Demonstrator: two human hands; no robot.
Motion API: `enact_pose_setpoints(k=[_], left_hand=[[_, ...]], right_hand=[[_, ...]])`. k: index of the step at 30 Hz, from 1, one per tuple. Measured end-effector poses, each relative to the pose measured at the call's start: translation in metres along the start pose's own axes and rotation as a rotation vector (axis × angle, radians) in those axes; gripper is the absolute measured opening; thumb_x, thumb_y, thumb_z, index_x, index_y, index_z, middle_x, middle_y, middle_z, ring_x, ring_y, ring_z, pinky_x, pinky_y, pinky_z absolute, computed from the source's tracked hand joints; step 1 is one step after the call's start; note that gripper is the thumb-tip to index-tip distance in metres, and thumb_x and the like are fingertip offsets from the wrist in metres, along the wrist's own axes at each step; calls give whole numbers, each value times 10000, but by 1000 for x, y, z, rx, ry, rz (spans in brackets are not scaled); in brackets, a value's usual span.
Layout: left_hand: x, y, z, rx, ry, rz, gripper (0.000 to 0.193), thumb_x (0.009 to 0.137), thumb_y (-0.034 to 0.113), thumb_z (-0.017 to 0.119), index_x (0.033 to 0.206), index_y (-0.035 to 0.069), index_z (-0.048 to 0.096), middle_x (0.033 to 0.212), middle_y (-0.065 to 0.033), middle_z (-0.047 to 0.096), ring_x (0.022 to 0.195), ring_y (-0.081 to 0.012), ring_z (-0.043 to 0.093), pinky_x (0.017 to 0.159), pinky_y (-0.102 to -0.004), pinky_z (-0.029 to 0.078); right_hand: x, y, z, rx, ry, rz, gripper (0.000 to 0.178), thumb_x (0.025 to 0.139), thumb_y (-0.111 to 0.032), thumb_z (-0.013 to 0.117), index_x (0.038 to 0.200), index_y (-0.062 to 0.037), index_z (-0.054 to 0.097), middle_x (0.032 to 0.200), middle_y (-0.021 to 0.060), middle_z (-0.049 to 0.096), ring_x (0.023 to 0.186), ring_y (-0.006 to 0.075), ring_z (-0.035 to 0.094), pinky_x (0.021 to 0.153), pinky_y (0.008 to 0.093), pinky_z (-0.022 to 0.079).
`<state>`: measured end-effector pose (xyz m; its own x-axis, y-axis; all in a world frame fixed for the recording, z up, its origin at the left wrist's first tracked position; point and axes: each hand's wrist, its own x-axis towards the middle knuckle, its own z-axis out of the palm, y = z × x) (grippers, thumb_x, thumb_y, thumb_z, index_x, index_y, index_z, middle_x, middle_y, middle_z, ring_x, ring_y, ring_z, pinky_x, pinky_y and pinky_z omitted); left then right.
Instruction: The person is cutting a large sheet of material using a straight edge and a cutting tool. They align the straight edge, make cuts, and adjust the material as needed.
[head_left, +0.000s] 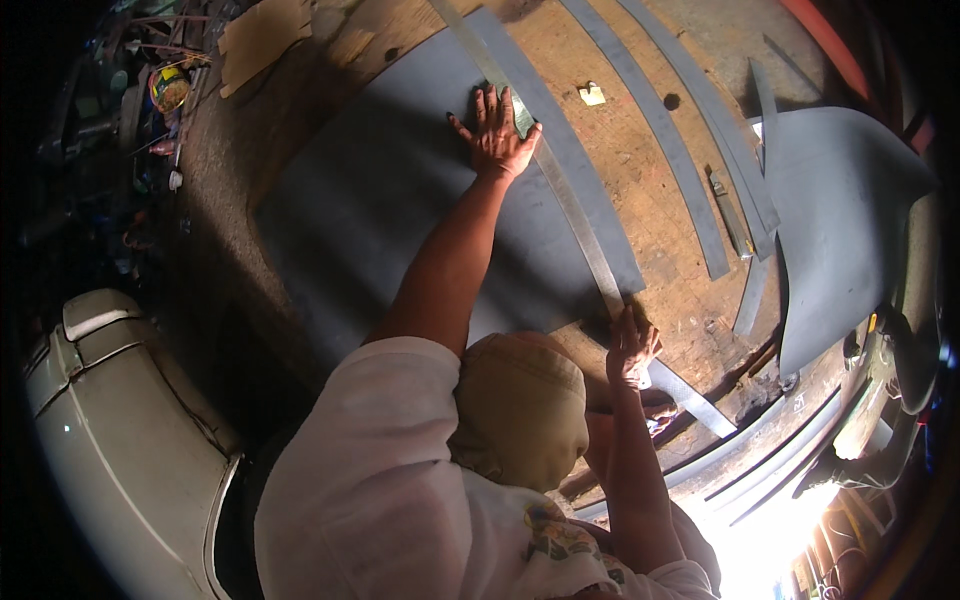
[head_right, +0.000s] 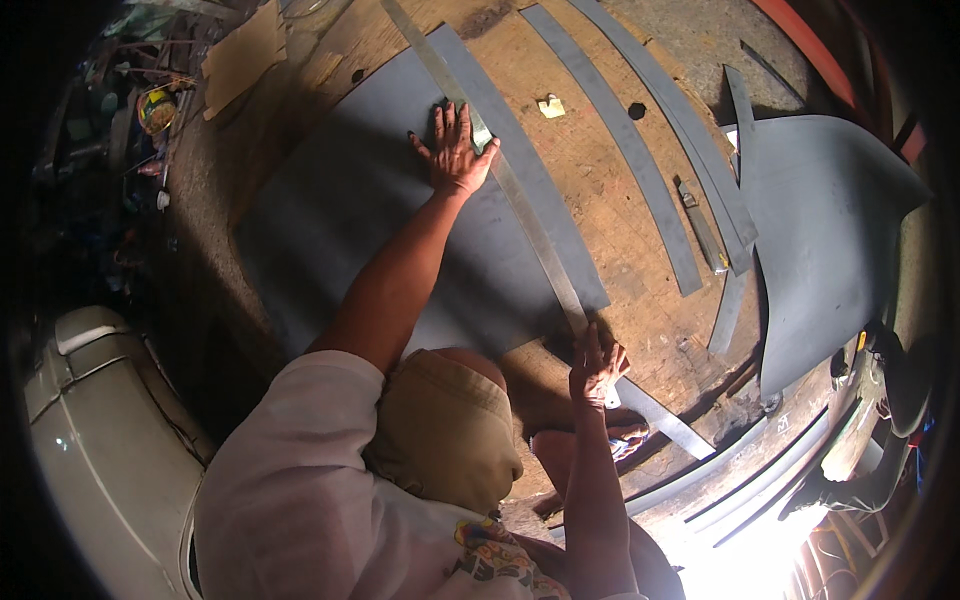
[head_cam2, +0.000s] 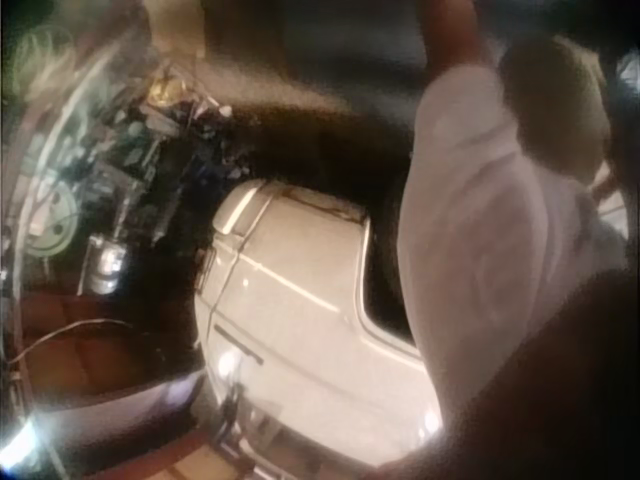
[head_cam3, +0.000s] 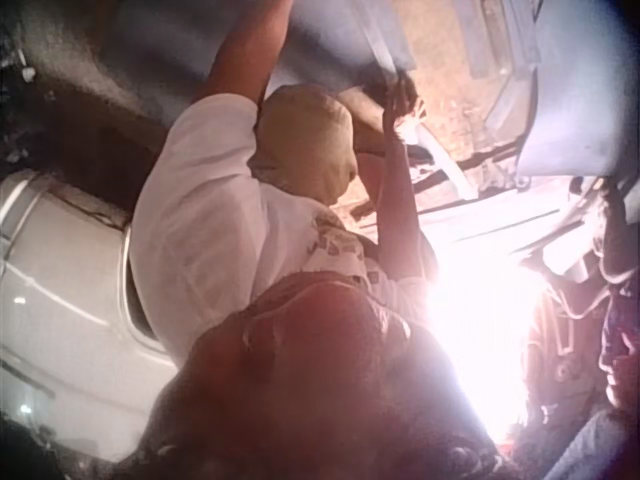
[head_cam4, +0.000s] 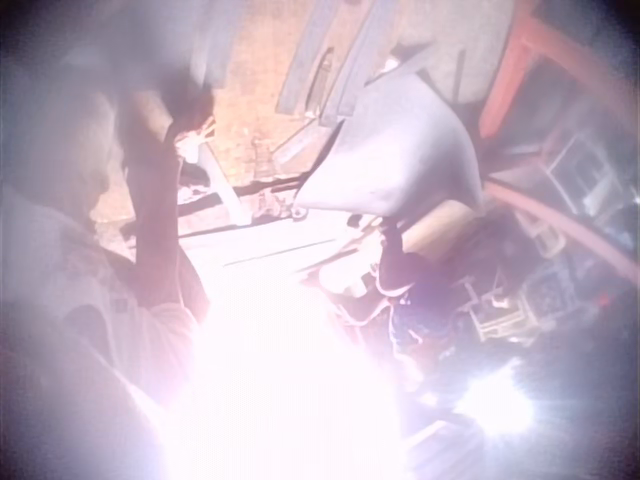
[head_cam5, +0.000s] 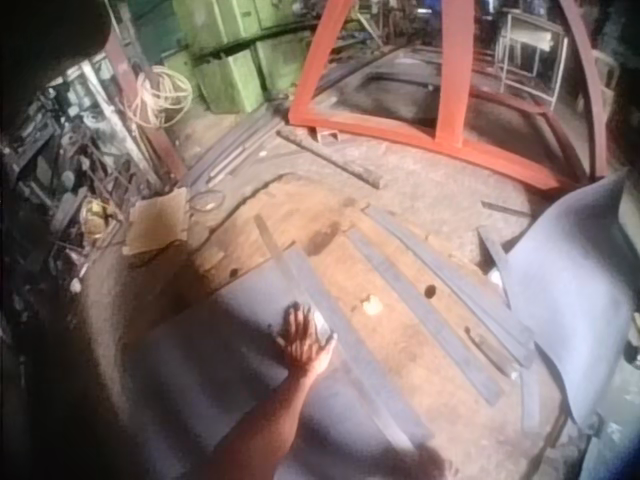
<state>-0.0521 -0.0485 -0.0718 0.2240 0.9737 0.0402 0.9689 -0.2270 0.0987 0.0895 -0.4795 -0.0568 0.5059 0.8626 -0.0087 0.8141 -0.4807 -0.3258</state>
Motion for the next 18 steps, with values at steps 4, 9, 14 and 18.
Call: enact_pose_setpoints(k=[4, 9, 14, 18], left_hand=[[0, 3, -5, -1, -48, -15, 882, 939, 707, 500, 1639, 246, 226, 1721, 1, 179, 1596, -224, 107, 1188, -757, 26], [2, 4, -9, 0, -62, -13, 878, 941, 715, 482, 1644, 262, 214, 1724, 9, 169, 1598, -233, 95, 1186, -759, 27], [2, 4, -9, -24, -56, -12, 867, 943, 712, 481, 1642, 270, 220, 1722, 11, 171, 1598, -241, 88, 1186, -760, 26], [1, 2, -7, -31, -45, -11, 849, 950, 691, 490, 1635, 256, 240, 1716, 5, 188, 1597, -254, 96, 1188, -759, 22]], right_hand=[[1, -2, -2, 34, 28, -12, 478, 894, -251, 735, 1366, -213, 671, 1224, 58, 630, 1123, 287, 575, 985, 503, 380], [1, -3, -5, 31, 38, -23, 489, 881, -239, 740, 1365, -212, 671, 1231, 56, 632, 1122, 291, 576, 984, 504, 387], [1, -2, -5, 42, 22, -15, 484, 883, -247, 740, 1360, -205, 673, 1238, 50, 632, 1123, 288, 575, 986, 501, 386], [2, -3, -3, 35, 32, -14, 481, 883, -258, 741, 1356, -201, 675, 1234, 51, 634, 1121, 287, 575, 987, 499, 384]])
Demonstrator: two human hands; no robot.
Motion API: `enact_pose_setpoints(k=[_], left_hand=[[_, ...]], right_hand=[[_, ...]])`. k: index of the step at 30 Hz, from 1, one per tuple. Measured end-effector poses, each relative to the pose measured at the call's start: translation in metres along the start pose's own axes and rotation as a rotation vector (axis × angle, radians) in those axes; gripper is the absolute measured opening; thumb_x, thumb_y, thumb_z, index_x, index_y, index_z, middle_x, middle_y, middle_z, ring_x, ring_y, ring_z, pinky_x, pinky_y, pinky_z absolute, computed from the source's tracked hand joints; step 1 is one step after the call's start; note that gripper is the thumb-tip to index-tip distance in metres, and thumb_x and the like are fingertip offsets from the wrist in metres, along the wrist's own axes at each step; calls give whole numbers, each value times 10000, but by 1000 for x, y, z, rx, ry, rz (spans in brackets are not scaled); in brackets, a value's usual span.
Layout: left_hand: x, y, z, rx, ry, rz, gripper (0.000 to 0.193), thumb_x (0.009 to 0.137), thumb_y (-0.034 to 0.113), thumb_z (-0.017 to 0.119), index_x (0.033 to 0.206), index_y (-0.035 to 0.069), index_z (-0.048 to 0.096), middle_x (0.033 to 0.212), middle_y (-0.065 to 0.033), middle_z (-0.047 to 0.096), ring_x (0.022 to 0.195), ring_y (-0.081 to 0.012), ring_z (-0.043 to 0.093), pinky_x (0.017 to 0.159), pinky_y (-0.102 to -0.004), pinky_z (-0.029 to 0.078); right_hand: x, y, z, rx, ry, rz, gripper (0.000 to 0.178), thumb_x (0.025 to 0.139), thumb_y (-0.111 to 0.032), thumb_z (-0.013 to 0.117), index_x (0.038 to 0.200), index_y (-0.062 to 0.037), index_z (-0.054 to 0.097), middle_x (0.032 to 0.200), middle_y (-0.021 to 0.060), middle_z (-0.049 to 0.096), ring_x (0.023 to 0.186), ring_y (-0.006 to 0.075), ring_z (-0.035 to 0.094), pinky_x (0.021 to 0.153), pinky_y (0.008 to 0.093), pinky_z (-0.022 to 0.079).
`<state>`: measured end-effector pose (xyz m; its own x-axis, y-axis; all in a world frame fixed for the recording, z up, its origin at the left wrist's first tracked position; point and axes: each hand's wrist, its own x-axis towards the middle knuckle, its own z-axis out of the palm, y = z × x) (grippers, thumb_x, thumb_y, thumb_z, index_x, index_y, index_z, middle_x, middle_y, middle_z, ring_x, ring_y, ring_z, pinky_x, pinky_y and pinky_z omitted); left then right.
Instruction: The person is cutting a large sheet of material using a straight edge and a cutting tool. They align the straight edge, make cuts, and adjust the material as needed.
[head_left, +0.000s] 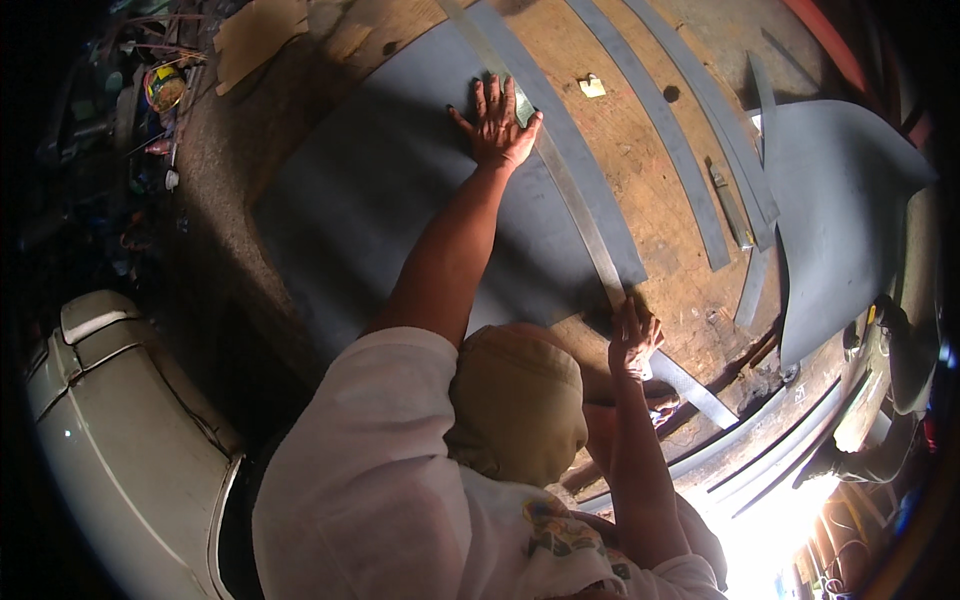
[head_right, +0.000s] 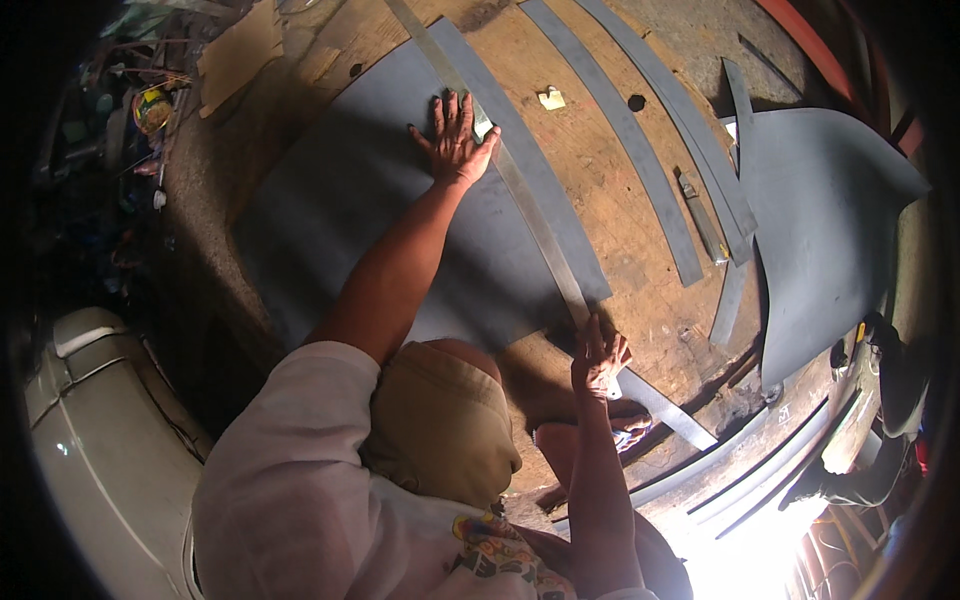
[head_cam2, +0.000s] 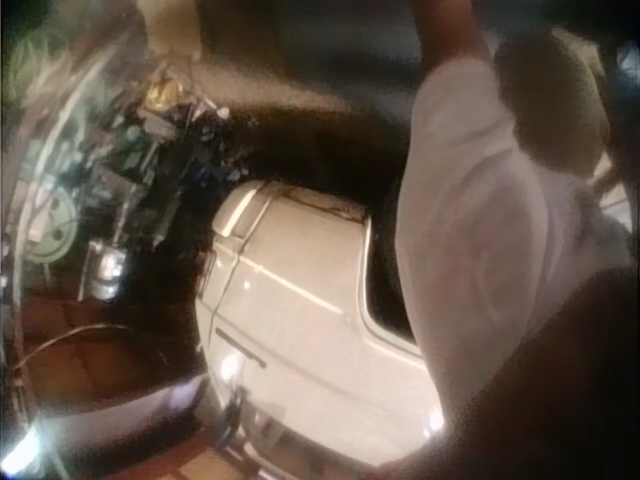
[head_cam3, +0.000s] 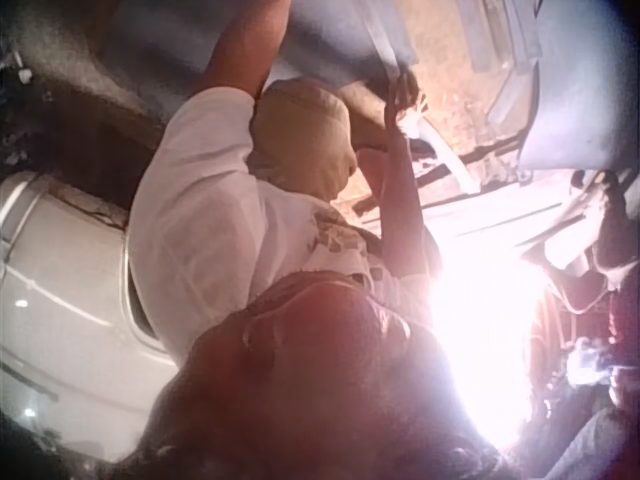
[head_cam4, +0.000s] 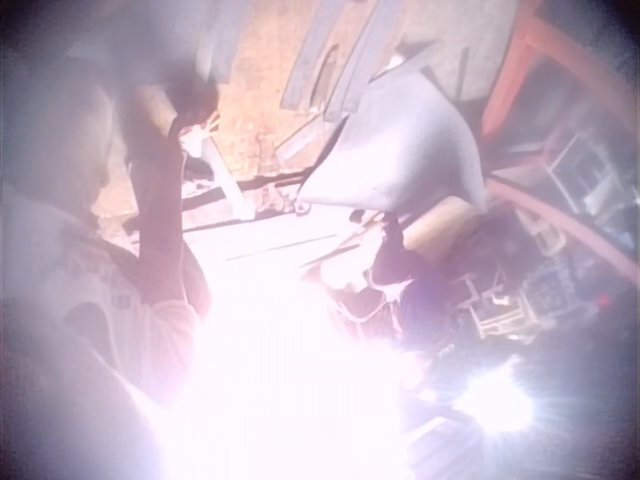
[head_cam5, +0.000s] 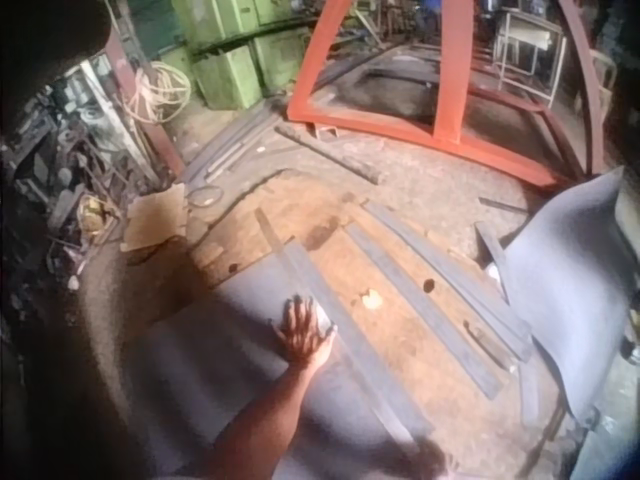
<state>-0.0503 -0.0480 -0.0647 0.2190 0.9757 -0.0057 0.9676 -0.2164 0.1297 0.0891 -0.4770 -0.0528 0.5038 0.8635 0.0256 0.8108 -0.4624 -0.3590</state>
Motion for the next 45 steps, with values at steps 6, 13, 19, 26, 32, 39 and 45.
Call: enact_pose_setpoints(k=[6, 13, 19, 26, 32, 39, 45], left_hand=[[2, -6, 8, -2, 60, 9, 833, 973, 635, 479, 1641, 209, 221, 1717, 6, 186, 1597, -253, 95, 1187, -758, 37], [-2, -12, 26, 65, 111, 51, 775, 1008, 551, 435, 1649, 186, 198, 1723, 20, 176, 1599, -228, 97, 1191, -730, 109], [11, -11, 26, 48, 108, 58, 737, 1033, 588, 366, 1654, 231, 188, 1731, 52, 150, 1598, -205, 106, 1185, -745, 94], [10, -14, 31, 85, 114, 53, 727, 1038, 611, 357, 1652, 263, 184, 1730, 74, 144, 1592, -186, 127, 1185, -745, 108], [10, -14, 29, 99, 108, 42, 720, 1042, 614, 343, 1653, 269, 180, 1731, 80, 133, 1591, -179, 121, 1189, -737, 112], [12, -14, 31, 84, 124, 53, 726, 1045, 615, 329, 1657, 261, 165, 1735, 72, 119, 1595, -185, 108, 1187, -741, 105], [11, -16, 33, 56, 128, 60, 728, 1045, 621, 318, 1657, 257, 165, 1735, 70, 119, 1596, -195, 112, 1185, -745, 95]], right_hand=[[-1, -3, 0, 32, -1, 12, 473, 898, -273, 716, 1366, -212, 672, 1259, 49, 633, 1137, 290, 576, 996, 498, 379], [5, -7, -19, 56, -103, 75, 515, 881, -293, 734, 1388, -250, 658, 1244, 93, 627, 1167, 326, 551, 971, 524, 373], [-1, 1, 1, 12, 40, 34, 499, 848, -312, 773, 1335, -252, 687, 1159, 59, 635, 1079, 293, 584, 910, 520, 395], [2, -3, -1, 32, 36, 46, 496, 822, -303, 786, 1308, -255, 697, 1174, 25, 633, 1081, 275, 586, 915, 524, 396], [4, -4, -2, 45, 38, 51, 484, 813, -279, 791, 1289, -256, 704, 1176, 10, 638, 1080, 265, 589, 917, 518, 396], [6, -5, -3, 51, 67, 47, 478, 803, -267, 798, 1273, -249, 714, 1167, 8, 642, 1070, 256, 594, 913, 498, 398], [7, -6, -3, 47, 76, 43, 504, 792, -266, 809, 1286, -247, 712, 1167, 8, 643, 1061, 254, 599, 915, 477, 403]])
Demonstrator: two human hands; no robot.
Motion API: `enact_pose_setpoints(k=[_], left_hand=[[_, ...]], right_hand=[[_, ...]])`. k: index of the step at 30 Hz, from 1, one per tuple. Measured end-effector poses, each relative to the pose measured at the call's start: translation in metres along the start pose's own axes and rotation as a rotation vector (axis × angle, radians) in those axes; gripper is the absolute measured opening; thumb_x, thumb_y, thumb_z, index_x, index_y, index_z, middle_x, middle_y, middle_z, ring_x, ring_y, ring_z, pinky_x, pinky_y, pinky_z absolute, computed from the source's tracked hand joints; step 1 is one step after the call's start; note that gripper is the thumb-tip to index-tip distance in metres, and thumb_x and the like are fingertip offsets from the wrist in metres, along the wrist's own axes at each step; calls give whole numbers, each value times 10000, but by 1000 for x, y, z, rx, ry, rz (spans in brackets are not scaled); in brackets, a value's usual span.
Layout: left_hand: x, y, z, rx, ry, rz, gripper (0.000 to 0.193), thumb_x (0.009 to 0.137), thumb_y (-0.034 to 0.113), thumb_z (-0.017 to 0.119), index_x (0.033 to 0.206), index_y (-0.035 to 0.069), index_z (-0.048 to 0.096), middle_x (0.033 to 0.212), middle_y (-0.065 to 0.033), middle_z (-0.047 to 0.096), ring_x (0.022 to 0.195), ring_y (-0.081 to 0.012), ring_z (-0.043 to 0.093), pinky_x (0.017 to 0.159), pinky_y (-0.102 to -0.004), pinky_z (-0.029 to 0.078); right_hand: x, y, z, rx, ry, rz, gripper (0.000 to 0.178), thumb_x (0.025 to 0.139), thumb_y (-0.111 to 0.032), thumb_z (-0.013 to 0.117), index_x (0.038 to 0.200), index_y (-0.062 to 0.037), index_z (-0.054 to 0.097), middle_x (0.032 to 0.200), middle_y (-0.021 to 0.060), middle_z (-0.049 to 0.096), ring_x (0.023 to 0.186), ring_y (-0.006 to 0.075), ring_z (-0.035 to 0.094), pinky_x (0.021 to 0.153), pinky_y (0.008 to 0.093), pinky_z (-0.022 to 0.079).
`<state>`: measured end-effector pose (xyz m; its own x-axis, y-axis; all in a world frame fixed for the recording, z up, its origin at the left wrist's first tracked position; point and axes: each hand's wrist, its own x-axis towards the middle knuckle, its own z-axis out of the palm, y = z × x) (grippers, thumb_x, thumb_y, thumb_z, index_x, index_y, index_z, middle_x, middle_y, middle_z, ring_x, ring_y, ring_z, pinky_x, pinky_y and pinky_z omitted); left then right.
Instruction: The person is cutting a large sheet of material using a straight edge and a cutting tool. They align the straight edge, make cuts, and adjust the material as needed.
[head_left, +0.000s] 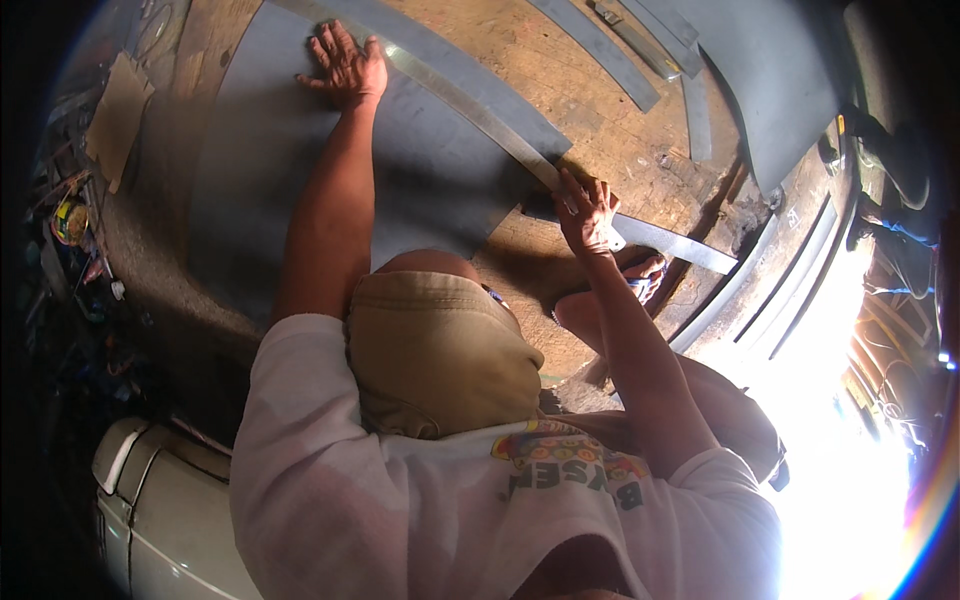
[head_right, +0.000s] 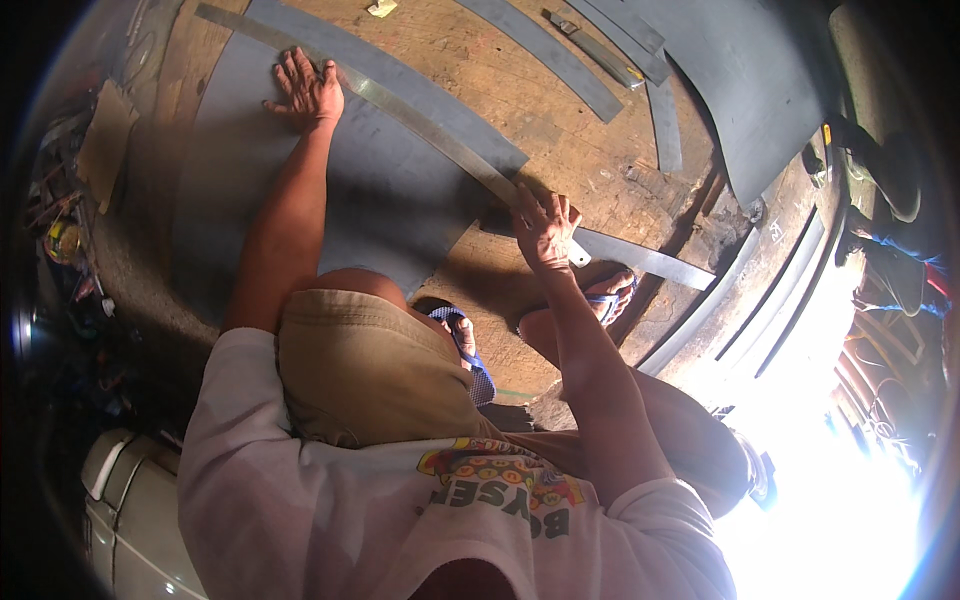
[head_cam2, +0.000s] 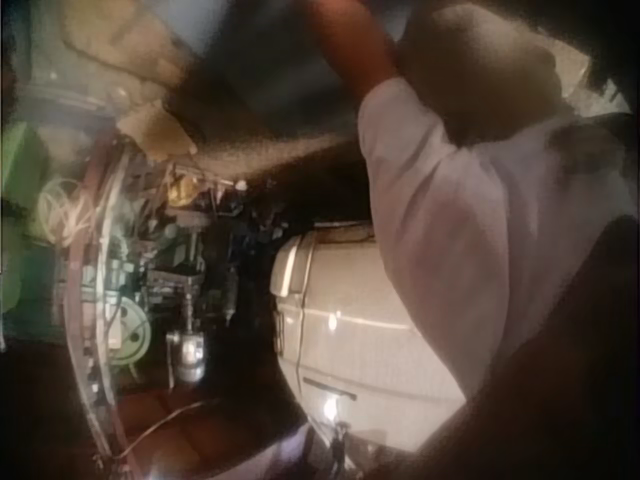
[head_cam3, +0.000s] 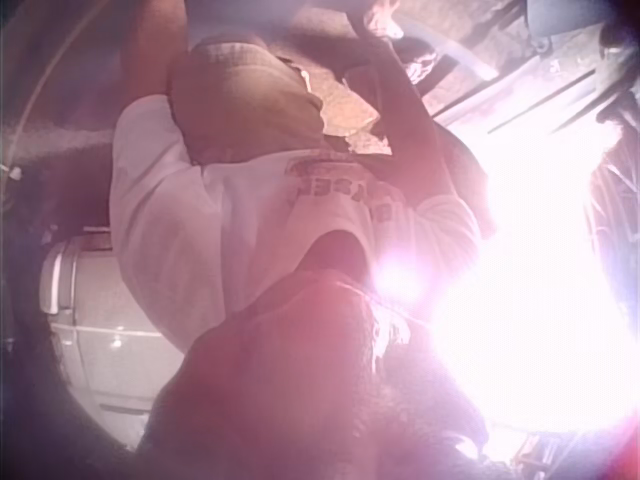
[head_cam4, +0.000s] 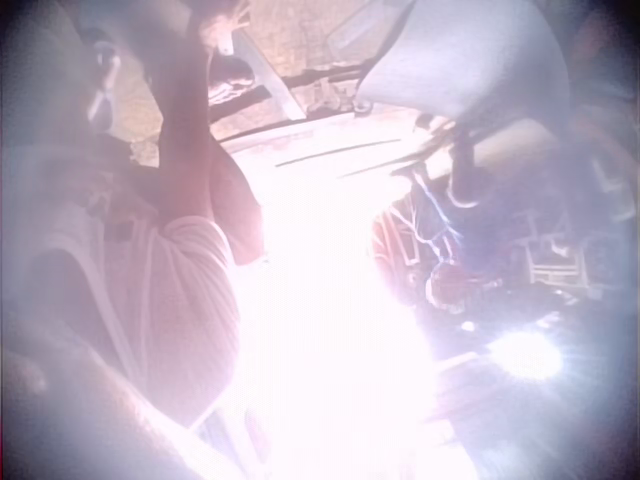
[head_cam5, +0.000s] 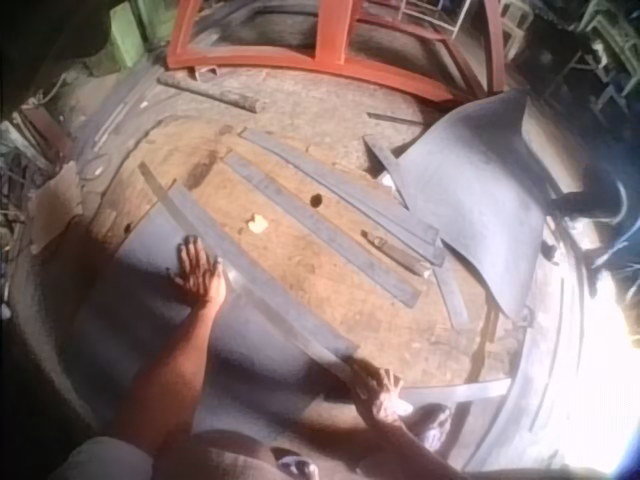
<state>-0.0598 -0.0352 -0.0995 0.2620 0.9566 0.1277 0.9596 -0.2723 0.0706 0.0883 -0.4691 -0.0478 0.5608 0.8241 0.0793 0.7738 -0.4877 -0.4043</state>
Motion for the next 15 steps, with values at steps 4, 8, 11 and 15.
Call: enact_pose_setpoints(k=[4, 8, 11, 15], left_hand=[[1, 4, -2, -14, 5, 4, 721, 1045, 624, 314, 1654, 264, 173, 1733, 69, 127, 1594, -196, 119, 1181, -751, 96], [0, 3, -4, 22, -2, 4, 716, 1044, 627, 315, 1651, 270, 190, 1729, 67, 145, 1592, -198, 128, 1178, -754, 96], [1, 3, -3, 12, 10, 20, 717, 1043, 628, 315, 1651, 267, 196, 1726, 64, 159, 1591, -200, 132, 1176, -759, 89], [1, 4, -4, -8, 23, 28, 728, 1042, 622, 319, 1655, 252, 185, 1727, 63, 153, 1592, -202, 124, 1177, -761, 77]], right_hand=[[-2, 1, 0, -4, 7, 9, 505, 795, -284, 814, 1289, -262, 714, 1166, 9, 643, 1061, 250, 600, 915, 482, 401], [-1, -1, -3, -16, -30, 18, 481, 816, -282, 816, 1286, -241, 721, 1142, 30, 656, 1064, 247, 604, 919, 461, 399], [1, -1, -6, -14, -38, 24, 467, 826, -283, 816, 1282, -228, 728, 1130, 47, 662, 1067, 249, 605, 917, 451, 399], [4, 4, -3, -16, -58, 35, 458, 846, -329, 784, 1297, -282, 718, 1156, 22, 652, 1063, 253, 600, 900, 488, 399]])
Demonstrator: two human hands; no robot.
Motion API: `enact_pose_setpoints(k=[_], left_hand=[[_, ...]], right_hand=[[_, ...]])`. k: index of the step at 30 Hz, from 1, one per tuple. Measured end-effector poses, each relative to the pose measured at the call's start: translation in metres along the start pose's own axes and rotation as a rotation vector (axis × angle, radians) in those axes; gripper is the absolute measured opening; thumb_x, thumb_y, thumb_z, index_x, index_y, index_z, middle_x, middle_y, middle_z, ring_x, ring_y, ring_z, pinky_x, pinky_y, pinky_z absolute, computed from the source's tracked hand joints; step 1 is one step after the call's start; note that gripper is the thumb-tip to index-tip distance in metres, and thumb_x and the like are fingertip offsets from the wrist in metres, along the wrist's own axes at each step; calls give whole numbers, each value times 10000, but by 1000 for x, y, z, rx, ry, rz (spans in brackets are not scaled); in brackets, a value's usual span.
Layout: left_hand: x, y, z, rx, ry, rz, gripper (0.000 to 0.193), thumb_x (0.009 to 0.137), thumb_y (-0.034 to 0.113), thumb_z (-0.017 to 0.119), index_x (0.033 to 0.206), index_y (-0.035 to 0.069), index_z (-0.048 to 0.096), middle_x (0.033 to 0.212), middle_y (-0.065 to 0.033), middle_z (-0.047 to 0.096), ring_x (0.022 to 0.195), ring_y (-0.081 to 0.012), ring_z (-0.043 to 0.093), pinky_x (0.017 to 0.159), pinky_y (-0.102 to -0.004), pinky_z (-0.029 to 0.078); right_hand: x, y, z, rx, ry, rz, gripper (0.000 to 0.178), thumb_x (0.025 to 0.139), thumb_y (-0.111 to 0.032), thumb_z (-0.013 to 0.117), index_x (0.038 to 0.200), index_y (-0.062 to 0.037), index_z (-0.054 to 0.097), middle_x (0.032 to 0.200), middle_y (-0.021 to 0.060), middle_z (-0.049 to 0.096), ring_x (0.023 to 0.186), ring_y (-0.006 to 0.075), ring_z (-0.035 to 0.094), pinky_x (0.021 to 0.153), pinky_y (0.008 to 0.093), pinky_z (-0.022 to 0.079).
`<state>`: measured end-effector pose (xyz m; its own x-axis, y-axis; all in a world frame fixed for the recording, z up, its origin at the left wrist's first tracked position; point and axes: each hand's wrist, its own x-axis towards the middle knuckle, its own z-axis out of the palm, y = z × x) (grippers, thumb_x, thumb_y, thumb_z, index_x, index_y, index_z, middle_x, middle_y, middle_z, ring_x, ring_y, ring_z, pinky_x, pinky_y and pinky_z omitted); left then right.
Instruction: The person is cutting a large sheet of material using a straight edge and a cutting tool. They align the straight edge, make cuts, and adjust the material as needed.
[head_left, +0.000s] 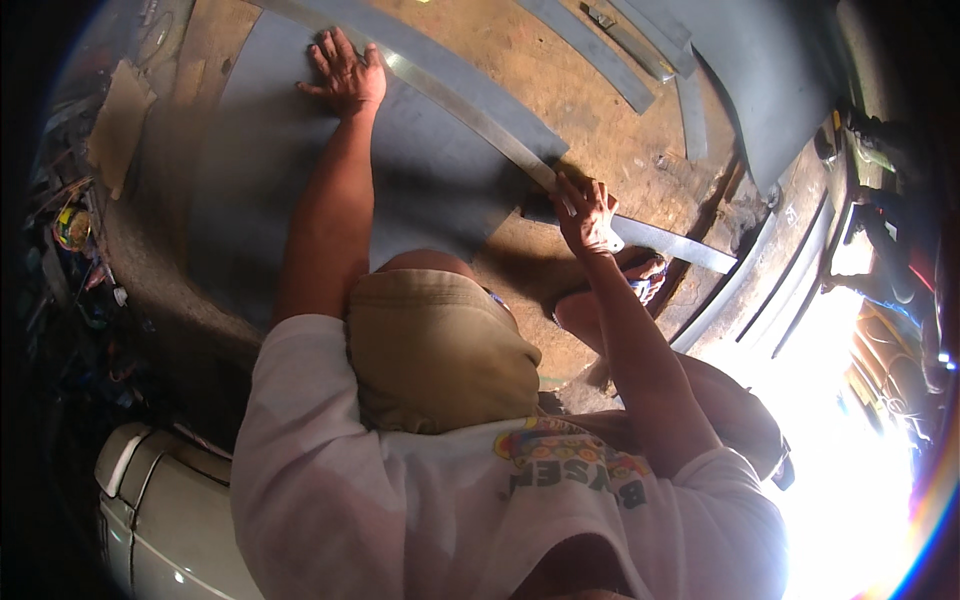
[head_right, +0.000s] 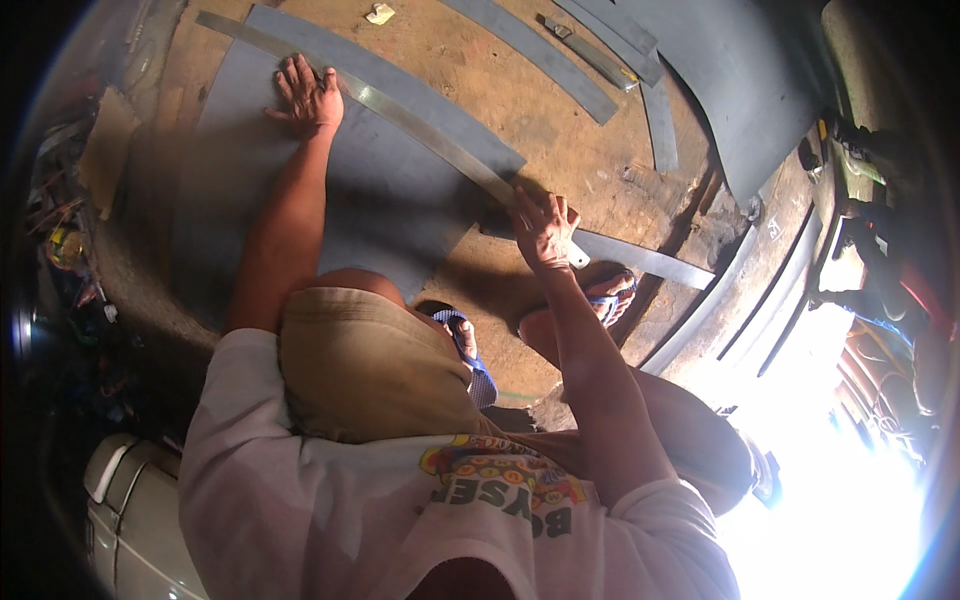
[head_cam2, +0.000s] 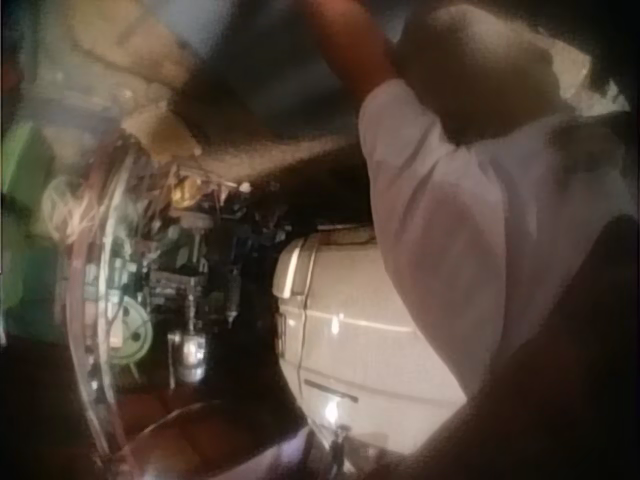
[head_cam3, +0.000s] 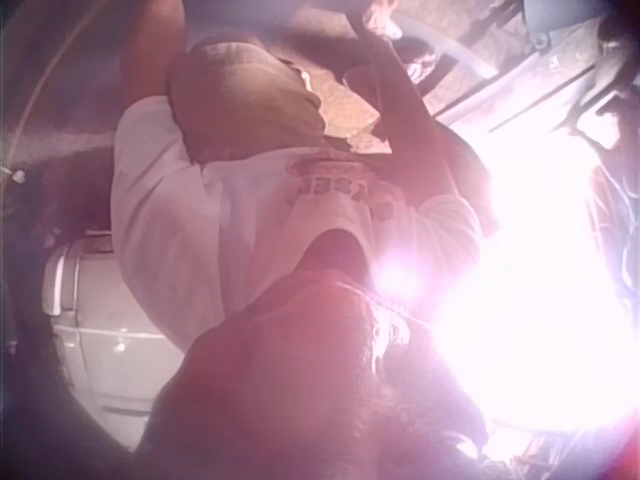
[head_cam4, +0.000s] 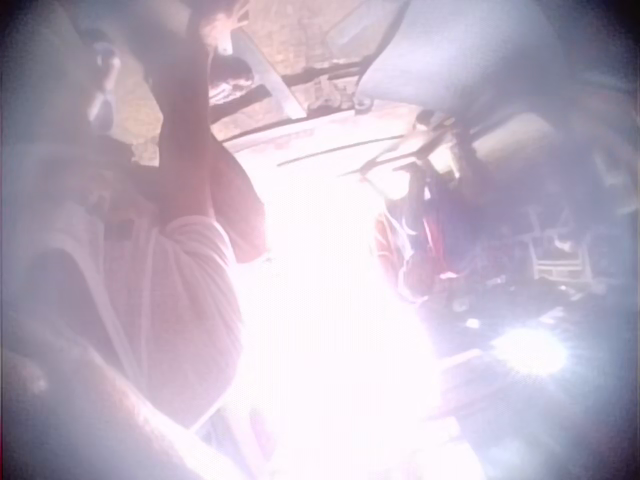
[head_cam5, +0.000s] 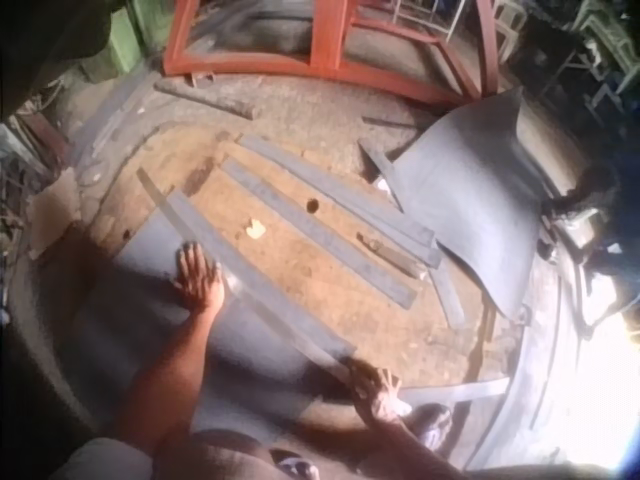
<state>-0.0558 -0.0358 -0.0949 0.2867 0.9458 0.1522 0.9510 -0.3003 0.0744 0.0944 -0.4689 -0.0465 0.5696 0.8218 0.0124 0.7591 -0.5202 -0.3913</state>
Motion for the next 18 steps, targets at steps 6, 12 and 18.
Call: enact_pose_setpoints(k=[6, 12, 18], left_hand=[[-11, 4, -18, 64, -147, -40, 782, 1029, 591, 398, 1660, 200, 153, 1739, -5, 102, 1607, -237, 32, 1197, -744, 38], [-2, 8, -29, 42, -178, -65, 743, 1037, 565, 403, 1656, 229, 166, 1730, 40, 128, 1602, -216, 66, 1190, -753, 72], [-9, -13, 5, 19, -25, -27, 761, 1030, 621, 325, 1661, 229, 160, 1744, 31, 81, 1608, -227, 34, 1179, -758, 64]], right_hand=[[-6, -10, -16, 49, -115, 37, 445, 911, -329, 717, 1349, -250, 691, 1349, 47, 628, 1225, 285, 565, 1022, 519, 375], [-10, -1, 5, -1, -6, -5, 444, 856, -334, 771, 1290, -253, 726, 1189, 23, 662, 1106, 243, 599, 953, 493, 392], [-2, -11, -10, 89, -71, 6, 460, 879, -314, 731, 1327, -216, 698, 1290, 78, 639, 1191, 313, 560, 980, 512, 376]])
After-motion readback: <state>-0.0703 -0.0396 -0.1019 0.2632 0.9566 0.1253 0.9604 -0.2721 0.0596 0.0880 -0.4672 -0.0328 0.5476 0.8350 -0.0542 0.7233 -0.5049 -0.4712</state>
